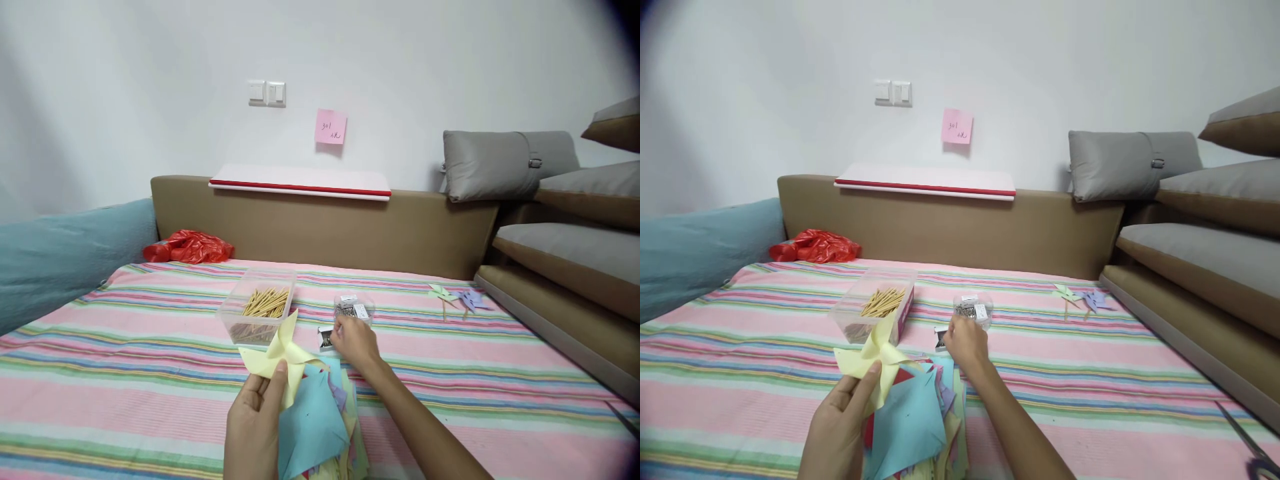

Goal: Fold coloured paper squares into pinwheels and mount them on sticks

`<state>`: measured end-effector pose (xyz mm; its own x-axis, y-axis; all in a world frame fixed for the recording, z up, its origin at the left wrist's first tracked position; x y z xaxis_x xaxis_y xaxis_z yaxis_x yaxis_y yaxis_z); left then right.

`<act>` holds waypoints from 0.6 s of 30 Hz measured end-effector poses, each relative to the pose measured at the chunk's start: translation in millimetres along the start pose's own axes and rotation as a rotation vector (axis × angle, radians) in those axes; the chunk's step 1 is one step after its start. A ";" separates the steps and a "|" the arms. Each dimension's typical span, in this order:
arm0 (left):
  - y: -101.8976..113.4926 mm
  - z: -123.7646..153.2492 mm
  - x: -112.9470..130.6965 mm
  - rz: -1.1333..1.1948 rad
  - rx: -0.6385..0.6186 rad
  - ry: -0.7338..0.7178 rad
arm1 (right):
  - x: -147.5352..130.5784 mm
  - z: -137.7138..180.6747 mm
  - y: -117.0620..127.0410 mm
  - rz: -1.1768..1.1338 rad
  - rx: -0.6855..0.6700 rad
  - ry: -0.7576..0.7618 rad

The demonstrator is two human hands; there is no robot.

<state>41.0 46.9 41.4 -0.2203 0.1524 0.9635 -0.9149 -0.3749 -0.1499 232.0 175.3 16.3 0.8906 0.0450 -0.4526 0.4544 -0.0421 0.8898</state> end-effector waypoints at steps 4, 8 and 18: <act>-3.4 0.6 0.0 -0.032 -0.034 0.009 | 38.5 64.9 34.8 -0.053 0.028 0.000; -14.8 2.3 -1.4 -0.101 -0.070 -0.002 | 83.4 130.0 38.4 -0.122 0.018 -0.096; -48.6 17.7 -8.8 -0.271 -0.185 -0.052 | 122.1 162.8 27.9 -0.557 -0.046 0.047</act>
<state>93.4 47.5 44.1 0.0526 0.1752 0.9831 -0.9848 -0.1540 0.0801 356.8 17.1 -23.6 0.5138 0.0926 -0.8529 0.8536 0.0445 0.5190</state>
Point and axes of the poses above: each hand's wrist, its own z-axis away from the middle knuckle, its own y-axis out of the back of the hand, x = y × z, the point moved 7 cm from there along -z, towards the middle knuckle, and after that the axes turned 14 degrees about -z, right-handed, at the moved point
